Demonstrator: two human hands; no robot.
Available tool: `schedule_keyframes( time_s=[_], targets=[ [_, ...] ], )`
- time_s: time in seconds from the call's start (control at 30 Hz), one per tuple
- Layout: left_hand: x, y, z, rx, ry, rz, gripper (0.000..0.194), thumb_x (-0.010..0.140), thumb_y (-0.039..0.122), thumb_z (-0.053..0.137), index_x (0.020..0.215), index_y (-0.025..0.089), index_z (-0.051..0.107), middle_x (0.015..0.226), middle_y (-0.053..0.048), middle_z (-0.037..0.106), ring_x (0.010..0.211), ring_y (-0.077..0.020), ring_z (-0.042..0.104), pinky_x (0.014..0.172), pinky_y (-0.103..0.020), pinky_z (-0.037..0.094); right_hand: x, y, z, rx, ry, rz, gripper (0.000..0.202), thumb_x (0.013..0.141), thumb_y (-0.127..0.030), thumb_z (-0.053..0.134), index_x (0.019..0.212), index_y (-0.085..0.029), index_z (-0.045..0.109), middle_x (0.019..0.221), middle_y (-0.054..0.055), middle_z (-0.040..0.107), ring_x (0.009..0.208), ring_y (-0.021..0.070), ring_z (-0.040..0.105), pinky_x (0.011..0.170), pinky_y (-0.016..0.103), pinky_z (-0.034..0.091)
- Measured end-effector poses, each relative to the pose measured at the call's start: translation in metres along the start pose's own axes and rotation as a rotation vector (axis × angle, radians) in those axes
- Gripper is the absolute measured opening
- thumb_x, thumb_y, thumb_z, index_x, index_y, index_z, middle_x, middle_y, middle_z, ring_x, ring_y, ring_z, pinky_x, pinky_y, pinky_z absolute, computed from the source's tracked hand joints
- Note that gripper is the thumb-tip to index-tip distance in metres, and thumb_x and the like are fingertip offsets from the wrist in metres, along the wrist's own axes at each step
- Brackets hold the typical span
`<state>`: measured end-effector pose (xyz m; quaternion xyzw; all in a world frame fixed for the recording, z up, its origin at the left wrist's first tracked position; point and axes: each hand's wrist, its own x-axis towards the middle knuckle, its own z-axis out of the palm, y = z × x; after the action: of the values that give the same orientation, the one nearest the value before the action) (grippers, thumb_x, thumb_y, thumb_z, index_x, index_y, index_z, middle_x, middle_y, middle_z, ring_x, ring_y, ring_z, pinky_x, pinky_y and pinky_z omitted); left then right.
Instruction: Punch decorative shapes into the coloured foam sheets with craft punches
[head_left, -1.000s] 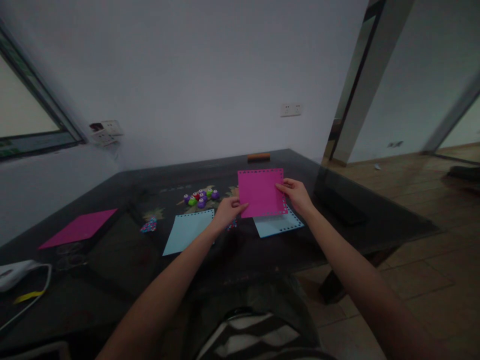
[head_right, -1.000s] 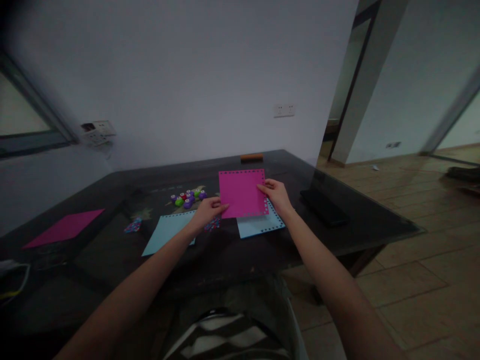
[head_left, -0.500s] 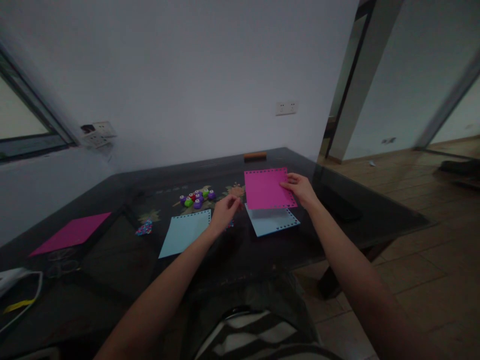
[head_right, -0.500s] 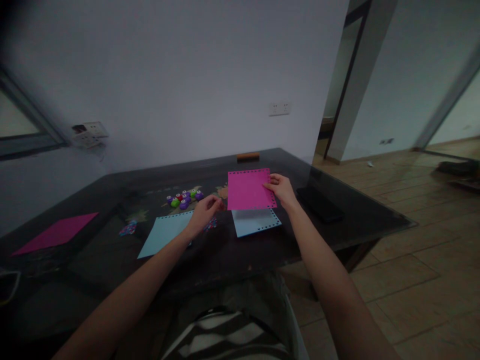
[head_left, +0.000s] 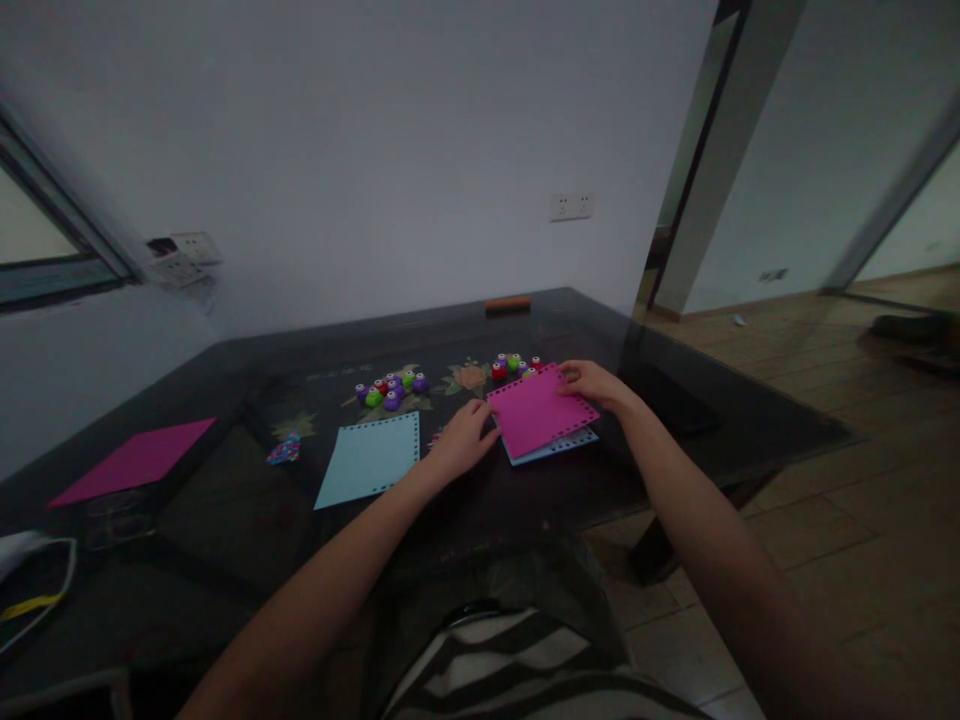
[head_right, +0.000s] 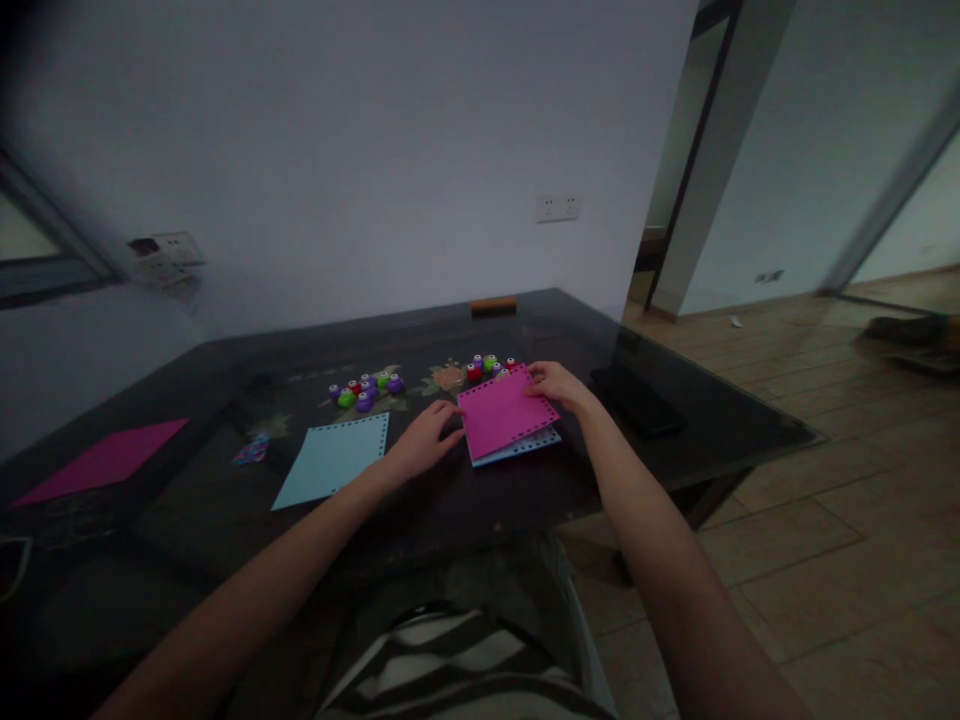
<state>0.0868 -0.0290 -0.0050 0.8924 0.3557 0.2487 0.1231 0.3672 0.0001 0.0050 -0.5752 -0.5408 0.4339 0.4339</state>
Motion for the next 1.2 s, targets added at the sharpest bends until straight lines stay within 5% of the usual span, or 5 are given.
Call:
schedule_keyframes(
  time_s=[0.43,0.77,1.0,1.2],
  targets=[
    [-0.006,0.010,0.012,0.064,-0.129,0.011,0.038,0.086,0.032,0.050,0.120,0.015,0.052,0.125,-0.015,0.052,0.117,-0.0248,0.050,0.101,-0.037,0.039,0.004,0.008,0.004,-0.037,-0.051,0.021,0.032,0.051,-0.007,0.071,0.080,-0.017,0.063,0.056,-0.003,0.060,0.050,0.0129,0.054,0.049,0.025,0.039],
    [-0.006,0.011,0.016,0.089,-0.123,0.018,0.039,0.086,0.030,0.049,0.121,0.013,0.052,0.126,-0.016,0.053,0.119,-0.0257,0.049,0.103,-0.038,0.037,0.003,0.006,0.006,-0.109,-0.019,0.013,0.033,0.051,-0.004,0.069,0.081,-0.017,0.064,0.055,-0.003,0.060,0.049,0.0126,0.054,0.049,0.024,0.039],
    [-0.006,0.010,0.017,0.074,-0.106,0.023,0.036,0.086,0.030,0.050,0.119,0.015,0.054,0.124,-0.014,0.054,0.118,-0.0243,0.050,0.104,-0.037,0.037,0.006,0.007,0.003,-0.276,0.093,-0.018,0.038,0.053,-0.005,0.072,0.088,-0.015,0.065,0.054,-0.002,0.060,0.049,0.0136,0.053,0.054,0.028,0.043],
    [-0.007,0.019,0.015,0.069,-0.079,0.036,0.037,0.087,0.033,0.050,0.118,0.014,0.056,0.125,-0.014,0.054,0.119,-0.0248,0.049,0.104,-0.037,0.037,0.010,0.006,0.013,-0.613,0.332,-0.279,0.021,0.066,-0.015,0.068,0.087,-0.019,0.068,0.075,0.003,0.064,0.069,0.0156,0.057,0.071,0.029,0.044]
  ],
)
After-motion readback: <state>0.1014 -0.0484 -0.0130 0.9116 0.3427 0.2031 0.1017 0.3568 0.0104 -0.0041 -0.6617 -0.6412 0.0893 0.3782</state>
